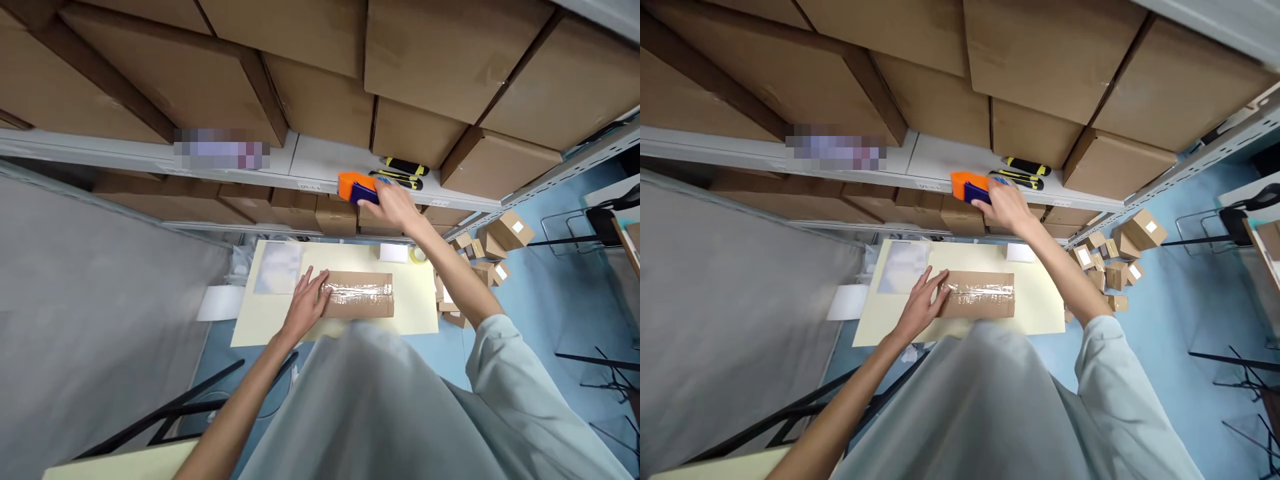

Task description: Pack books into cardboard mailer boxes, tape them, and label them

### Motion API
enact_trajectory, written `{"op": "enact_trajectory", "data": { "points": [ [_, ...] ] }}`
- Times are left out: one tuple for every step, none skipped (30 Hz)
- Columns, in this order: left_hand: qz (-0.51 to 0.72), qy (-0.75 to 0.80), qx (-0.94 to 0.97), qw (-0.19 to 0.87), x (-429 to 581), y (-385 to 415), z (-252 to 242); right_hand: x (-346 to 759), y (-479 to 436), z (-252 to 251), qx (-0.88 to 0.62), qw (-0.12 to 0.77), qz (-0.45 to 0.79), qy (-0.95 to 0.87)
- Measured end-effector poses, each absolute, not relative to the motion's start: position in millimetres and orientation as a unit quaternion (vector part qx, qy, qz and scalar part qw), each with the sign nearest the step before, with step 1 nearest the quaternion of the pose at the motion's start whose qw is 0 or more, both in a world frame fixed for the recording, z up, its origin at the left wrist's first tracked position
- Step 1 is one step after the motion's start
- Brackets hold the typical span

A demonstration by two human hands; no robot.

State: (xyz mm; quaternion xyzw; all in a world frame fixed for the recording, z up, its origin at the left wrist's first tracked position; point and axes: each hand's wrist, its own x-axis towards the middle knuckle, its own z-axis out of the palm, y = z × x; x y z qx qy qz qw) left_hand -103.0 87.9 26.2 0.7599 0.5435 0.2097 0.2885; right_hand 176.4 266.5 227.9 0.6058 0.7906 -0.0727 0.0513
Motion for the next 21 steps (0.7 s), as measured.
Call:
{"op": "enact_trajectory", "data": {
  "points": [
    [0.245, 0.546, 0.747, 0.289, -102.9, 86.9, 30.8, 165.1, 284.7, 228.9, 0.596, 0.051, -0.060, 0.799],
    [0.277, 0.547, 0.735, 0.291, -102.3, 85.0, 34.7, 154.0, 302.0, 228.0, 0.592, 0.052, -0.048, 0.803],
    [0.305, 0.546, 0.722, 0.296, -101.2, 82.3, 37.7, 143.3, 318.1, 225.9, 0.592, 0.052, -0.039, 0.804],
    [0.329, 0.545, 0.709, 0.305, -99.7, 78.8, 39.8, 133.2, 332.5, 222.8, 0.594, 0.052, -0.035, 0.802],
    [0.349, 0.543, 0.695, 0.316, -98.0, 74.5, 41.1, 123.9, 345.0, 219.2, 0.597, 0.054, -0.036, 0.799],
    [0.365, 0.541, 0.683, 0.327, -96.5, 69.7, 41.6, 115.6, 355.5, 215.4, 0.600, 0.057, -0.036, 0.797],
    [0.378, 0.538, 0.674, 0.337, -95.2, 64.5, 41.6, 108.3, 363.9, 211.5, 0.602, 0.061, -0.036, 0.795],
    [0.387, 0.535, 0.667, 0.344, -94.5, 59.1, 41.3, 102.4, 370.4, 207.5, 0.602, 0.067, -0.034, 0.795],
    [0.393, 0.534, 0.662, 0.348, -94.4, 53.9, 41.0, 97.6, 375.3, 203.6, 0.601, 0.073, -0.029, 0.796],
    [0.398, 0.534, 0.658, 0.351, -94.8, 49.0, 40.6, 94.0, 379.1, 199.8, 0.597, 0.078, -0.022, 0.798],
    [0.401, 0.537, 0.653, 0.352, -95.6, 44.6, 40.4, 91.5, 381.9, 196.2, 0.593, 0.084, -0.013, 0.800],
    [0.403, 0.541, 0.648, 0.353, -96.7, 40.9, 40.4, 89.7, 384.0, 193.1, 0.590, 0.089, -0.004, 0.802],
    [0.405, 0.544, 0.644, 0.354, -97.8, 38.0, 40.8, 88.7, 385.7, 190.7, 0.589, 0.093, 0.003, 0.803],
    [0.405, 0.547, 0.640, 0.356, -98.8, 35.9, 41.5, 88.2, 386.9, 189.0, 0.588, 0.094, 0.008, 0.804],
    [0.406, 0.549, 0.636, 0.359, -99.4, 34.8, 42.4, 88.3, 387.2, 188.2, 0.588, 0.090, 0.011, 0.804],
    [0.406, 0.550, 0.634, 0.362, -99.7, 34.4, 43.6, 88.9, 386.3, 188.0, 0.590, 0.083, 0.014, 0.803],
    [0.404, 0.550, 0.632, 0.367, -99.6, 34.9, 45.0, 90.3, 383.5, 188.3, 0.592, 0.070, 0.017, 0.802],
    [0.401, 0.551, 0.630, 0.371, -99.1, 35.9, 46.3, 92.5, 378.1, 188.4, 0.597, 0.053, 0.020, 0.800],
    [0.395, 0.554, 0.630, 0.374, -98.2, 37.4, 47.4, 95.6, 369.3, 187.9, 0.603, 0.033, 0.023, 0.797],
    [0.386, 0.558, 0.631, 0.377, -97.0, 39.3, 48.3, 99.5, 356.5, 186.2, 0.609, 0.012, 0.025, 0.792],
    [0.376, 0.562, 0.632, 0.378, -95.4, 41.4, 48.8, 104.0, 339.3, 182.8, 0.616, -0.010, 0.024, 0.787]
  ]
}}
